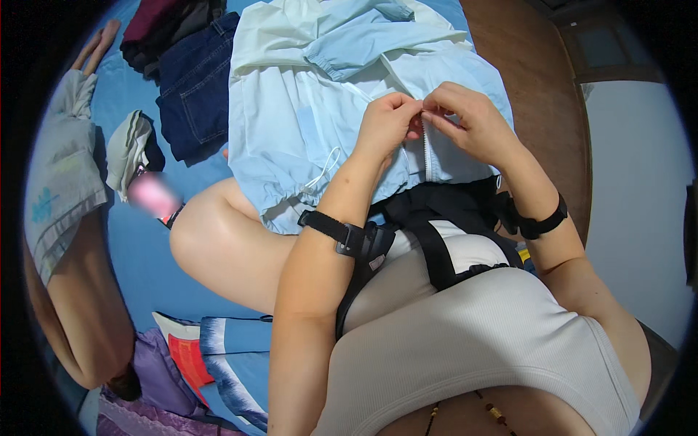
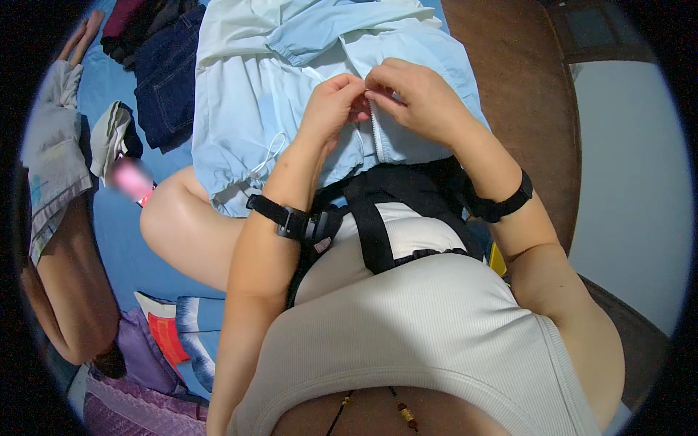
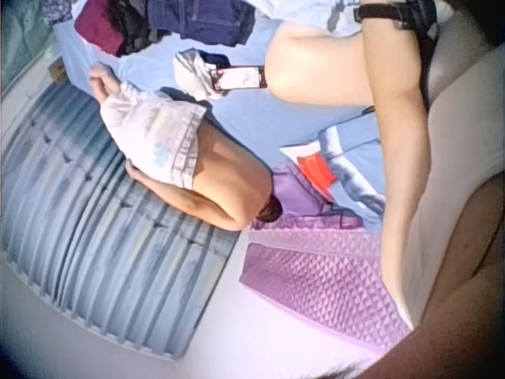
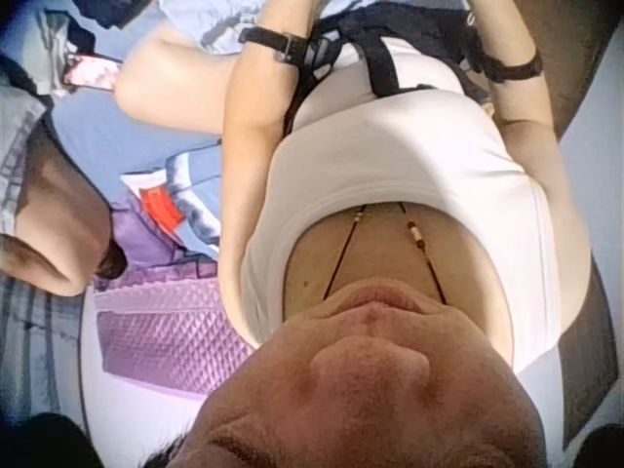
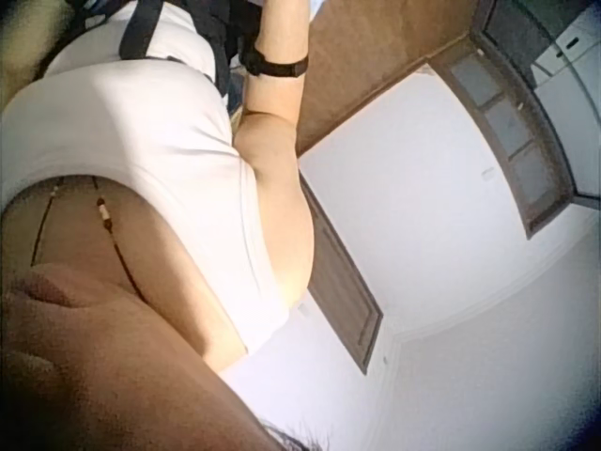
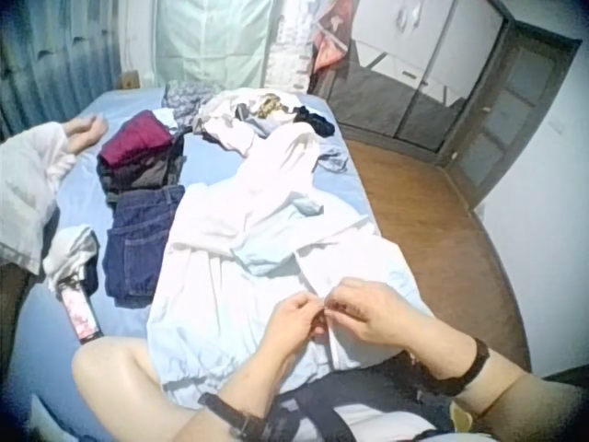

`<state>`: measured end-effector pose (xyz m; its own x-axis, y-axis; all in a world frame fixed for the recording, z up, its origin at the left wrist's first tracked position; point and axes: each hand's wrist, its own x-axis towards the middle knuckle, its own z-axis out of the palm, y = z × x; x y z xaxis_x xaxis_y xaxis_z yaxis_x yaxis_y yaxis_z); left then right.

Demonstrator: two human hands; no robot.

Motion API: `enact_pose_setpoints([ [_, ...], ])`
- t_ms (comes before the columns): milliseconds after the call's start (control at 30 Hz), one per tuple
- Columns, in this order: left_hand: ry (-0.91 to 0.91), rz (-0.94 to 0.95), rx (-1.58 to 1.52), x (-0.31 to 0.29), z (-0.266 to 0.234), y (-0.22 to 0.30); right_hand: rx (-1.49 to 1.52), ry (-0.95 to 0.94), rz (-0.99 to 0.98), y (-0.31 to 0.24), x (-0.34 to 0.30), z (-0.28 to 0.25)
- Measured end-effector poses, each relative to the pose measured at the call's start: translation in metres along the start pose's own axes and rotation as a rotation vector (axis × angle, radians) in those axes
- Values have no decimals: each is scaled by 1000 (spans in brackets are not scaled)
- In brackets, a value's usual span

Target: The recorder is folding several items of clothing on a bed.

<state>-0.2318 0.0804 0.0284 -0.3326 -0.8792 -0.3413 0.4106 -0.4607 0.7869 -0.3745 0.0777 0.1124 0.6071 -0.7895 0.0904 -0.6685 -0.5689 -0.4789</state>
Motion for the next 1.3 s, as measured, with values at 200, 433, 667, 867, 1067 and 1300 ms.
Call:
enact_pose_setpoints([
  [200,7,6,-17,-1,-2,-2,69,-19,32,4,2,4],
  [433,18,16,50,-1,-4,-3,-56,-63,-50,4,2,3],
  [667,-137,144,-116,-9,9,4,681,-49,409,27,13,-15],
  [867,-66,272,-177,-6,20,19,795,-12,280,27,23,-43],
  [1067,-135,470,236,-36,37,23,772,86,348,25,10,-42],
  [1300,156,741,258,-18,24,23,1071,-65,487,22,-2,-31],
])
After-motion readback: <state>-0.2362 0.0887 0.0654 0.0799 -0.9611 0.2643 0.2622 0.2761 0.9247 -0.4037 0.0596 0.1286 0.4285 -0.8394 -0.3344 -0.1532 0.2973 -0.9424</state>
